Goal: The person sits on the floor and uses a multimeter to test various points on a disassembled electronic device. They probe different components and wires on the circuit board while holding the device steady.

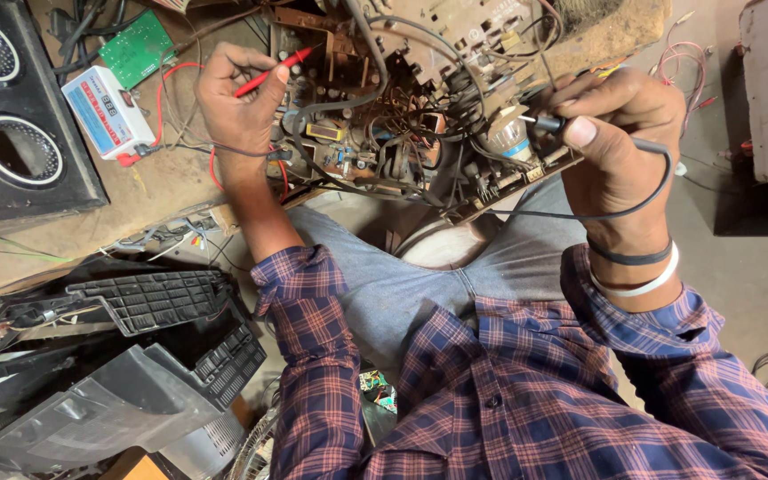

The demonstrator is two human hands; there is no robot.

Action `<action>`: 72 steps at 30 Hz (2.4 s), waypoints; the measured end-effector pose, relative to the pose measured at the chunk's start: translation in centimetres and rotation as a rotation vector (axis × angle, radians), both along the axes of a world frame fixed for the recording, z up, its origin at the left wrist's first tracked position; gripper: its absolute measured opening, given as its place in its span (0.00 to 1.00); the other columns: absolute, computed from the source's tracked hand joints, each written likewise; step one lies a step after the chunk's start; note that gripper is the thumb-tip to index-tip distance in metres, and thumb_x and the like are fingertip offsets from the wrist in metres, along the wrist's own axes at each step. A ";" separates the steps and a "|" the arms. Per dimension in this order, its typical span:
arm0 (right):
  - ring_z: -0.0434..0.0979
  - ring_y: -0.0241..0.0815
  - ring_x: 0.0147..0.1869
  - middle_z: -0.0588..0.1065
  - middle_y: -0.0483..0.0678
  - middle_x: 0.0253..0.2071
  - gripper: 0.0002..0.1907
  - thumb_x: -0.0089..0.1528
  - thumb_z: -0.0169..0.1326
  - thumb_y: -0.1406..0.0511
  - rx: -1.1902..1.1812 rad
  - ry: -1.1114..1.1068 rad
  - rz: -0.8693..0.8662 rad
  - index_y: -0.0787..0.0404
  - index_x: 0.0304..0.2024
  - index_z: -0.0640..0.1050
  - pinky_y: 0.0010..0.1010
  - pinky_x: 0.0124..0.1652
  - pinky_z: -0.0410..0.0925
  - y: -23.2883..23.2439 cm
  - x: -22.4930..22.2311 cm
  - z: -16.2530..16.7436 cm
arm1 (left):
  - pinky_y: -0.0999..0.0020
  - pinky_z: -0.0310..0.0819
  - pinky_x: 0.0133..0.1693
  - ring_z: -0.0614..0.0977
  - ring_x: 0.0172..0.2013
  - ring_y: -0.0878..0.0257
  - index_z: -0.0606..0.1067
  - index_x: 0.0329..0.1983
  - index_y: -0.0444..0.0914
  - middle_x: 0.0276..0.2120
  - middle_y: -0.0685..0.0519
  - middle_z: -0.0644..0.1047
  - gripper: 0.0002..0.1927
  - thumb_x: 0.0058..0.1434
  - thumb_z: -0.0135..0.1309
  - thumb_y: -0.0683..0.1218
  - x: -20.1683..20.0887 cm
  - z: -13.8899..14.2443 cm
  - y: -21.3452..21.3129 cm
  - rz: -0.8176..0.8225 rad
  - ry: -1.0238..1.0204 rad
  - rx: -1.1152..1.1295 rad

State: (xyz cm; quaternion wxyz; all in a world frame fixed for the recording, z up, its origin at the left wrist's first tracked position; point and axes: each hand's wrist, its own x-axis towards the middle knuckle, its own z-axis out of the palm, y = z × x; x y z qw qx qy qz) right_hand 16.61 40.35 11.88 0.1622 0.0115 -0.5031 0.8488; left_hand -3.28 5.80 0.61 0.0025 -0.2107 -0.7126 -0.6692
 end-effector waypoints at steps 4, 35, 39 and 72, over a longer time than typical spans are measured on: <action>0.79 0.41 0.41 0.79 0.58 0.40 0.08 0.64 0.63 0.70 0.141 -0.042 -0.076 0.69 0.41 0.78 0.26 0.45 0.71 -0.2 0.4 0.9 | 0.77 0.71 0.42 0.76 0.38 0.71 0.73 0.44 0.33 0.39 0.54 0.77 0.10 0.70 0.66 0.37 0.1 0.2 0.0 0.006 0.027 -0.022; 0.81 0.38 0.43 0.80 0.56 0.41 0.10 0.69 0.65 0.69 0.497 -0.016 -0.078 0.69 0.41 0.76 0.23 0.46 0.74 0.7 0.6 3.2 | 0.76 0.71 0.40 0.76 0.37 0.71 0.73 0.44 0.32 0.38 0.54 0.77 0.10 0.70 0.65 0.36 0.1 0.3 -0.1 0.001 0.010 -0.014; 0.81 0.38 0.43 0.79 0.56 0.41 0.10 0.70 0.63 0.70 0.552 -0.022 -0.098 0.70 0.40 0.75 0.23 0.45 0.73 0.5 0.6 3.6 | 0.77 0.71 0.39 0.77 0.36 0.71 0.73 0.43 0.32 0.37 0.54 0.77 0.10 0.69 0.65 0.36 0.2 0.4 0.0 0.014 -0.002 -0.023; 0.81 0.38 0.46 0.79 0.57 0.43 0.08 0.73 0.61 0.71 0.595 -0.031 -0.097 0.71 0.42 0.76 0.24 0.49 0.75 0.0 1.1 4.6 | 0.77 0.69 0.38 0.74 0.35 0.73 0.74 0.41 0.33 0.36 0.57 0.77 0.09 0.67 0.65 0.36 0.6 1.2 0.5 0.052 0.006 -0.026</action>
